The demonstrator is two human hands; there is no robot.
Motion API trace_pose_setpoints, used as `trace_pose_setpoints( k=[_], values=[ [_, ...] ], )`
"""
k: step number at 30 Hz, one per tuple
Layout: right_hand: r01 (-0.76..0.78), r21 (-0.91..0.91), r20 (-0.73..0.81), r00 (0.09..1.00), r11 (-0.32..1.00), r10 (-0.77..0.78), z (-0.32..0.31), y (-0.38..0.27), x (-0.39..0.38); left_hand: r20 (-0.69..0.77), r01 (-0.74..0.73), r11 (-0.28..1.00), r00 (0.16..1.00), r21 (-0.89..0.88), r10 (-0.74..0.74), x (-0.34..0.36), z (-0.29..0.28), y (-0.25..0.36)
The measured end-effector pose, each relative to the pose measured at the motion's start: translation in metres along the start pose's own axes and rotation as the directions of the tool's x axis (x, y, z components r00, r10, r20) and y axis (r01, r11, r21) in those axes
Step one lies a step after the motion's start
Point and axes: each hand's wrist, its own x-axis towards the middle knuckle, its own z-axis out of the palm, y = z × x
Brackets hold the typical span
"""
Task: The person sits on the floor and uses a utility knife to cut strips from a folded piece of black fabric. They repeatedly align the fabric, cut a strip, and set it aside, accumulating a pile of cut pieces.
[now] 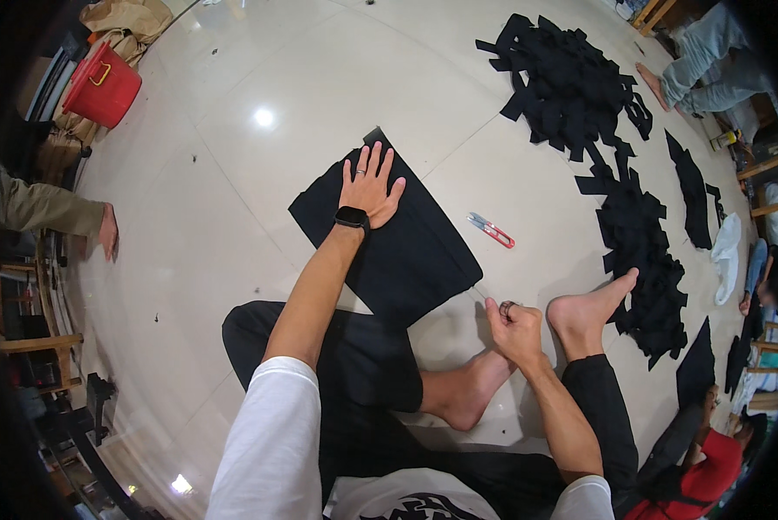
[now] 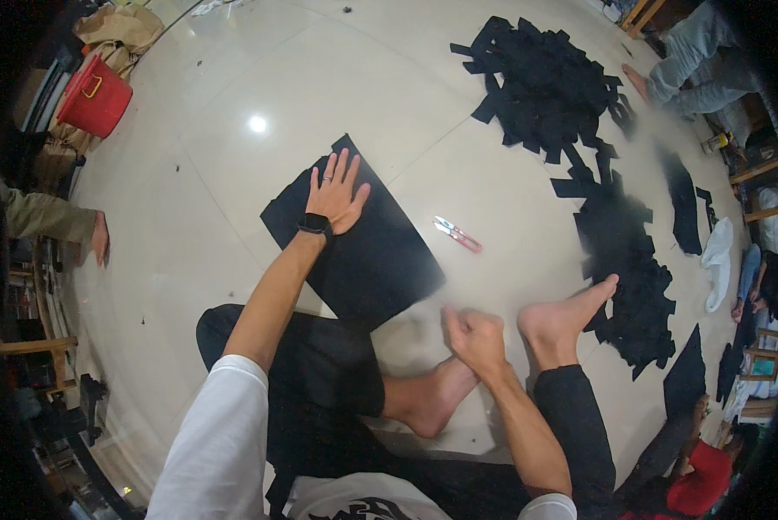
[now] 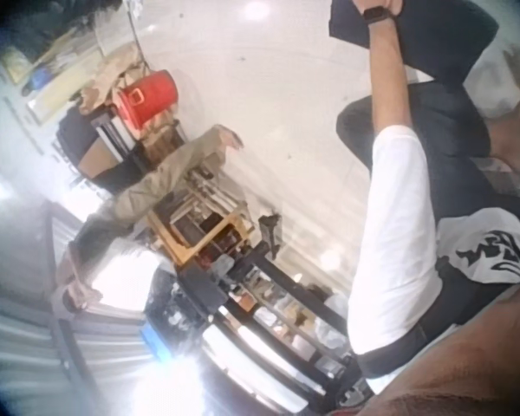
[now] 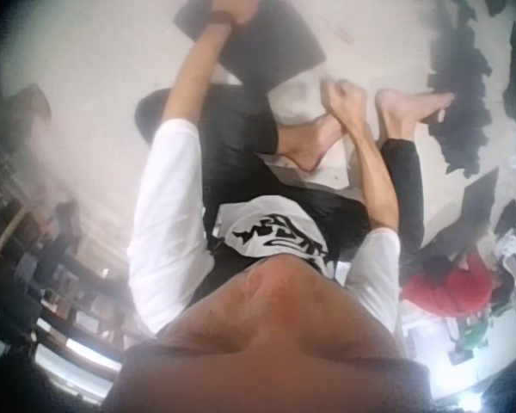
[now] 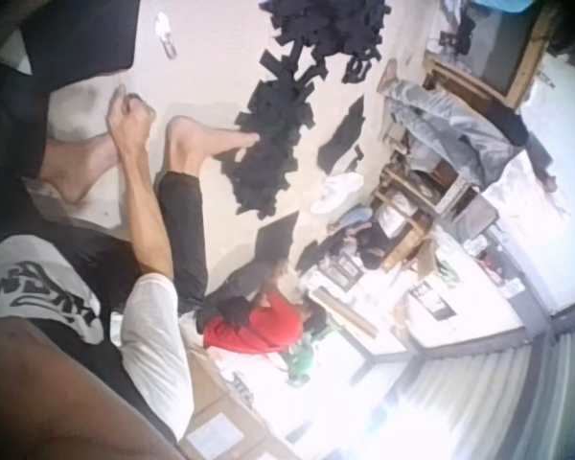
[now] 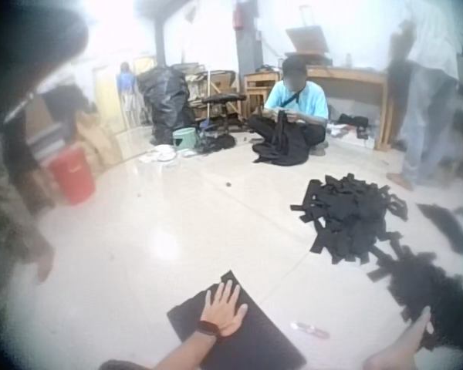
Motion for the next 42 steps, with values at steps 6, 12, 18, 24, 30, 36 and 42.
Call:
trace_pose_setpoints(
  k=[6,12,18,24,30,36,42],
  values=[
    [0.119,-0.006,-0.055,0.991,0.993,-0.12,-0.013,0.016,-0.02,-0.016,-0.003,1.0,1.0,-0.001,0.003,0.0,0.002,-0.002],
    [0.165,-0.062,-0.07,0.983,0.984,-0.169,-0.038,0.027,-0.044,-0.024,-0.008,1.0,1.0,-0.001,0.008,0.001,0.001,0.0],
    [0.151,-0.068,-0.057,0.986,0.986,-0.155,-0.06,0.028,-0.064,-0.029,-0.013,1.0,1.0,-0.007,0.013,0.001,0.001,-0.001],
    [0.115,-0.025,-0.072,0.991,0.993,-0.116,-0.077,0.028,-0.086,-0.022,-0.011,1.0,1.0,-0.007,0.011,0.001,0.002,-0.002],
    [-0.168,-0.02,0.154,0.973,0.986,0.169,-0.091,0.035,-0.108,-0.017,-0.025,1.0,1.0,0.001,0.025,-0.001,0.001,-0.002],
    [-0.809,0.174,0.964,0.257,0.562,0.071,-0.06,-0.004,-0.066,-0.03,-0.037,0.999,0.999,0.039,0.038,0.002,0.004,0.007],
    [-0.216,0.797,0.094,0.967,0.564,0.237,0.02,-0.088,0.087,-0.022,-0.038,0.997,0.999,0.067,0.04,-0.001,0.004,-0.003]
  ],
)
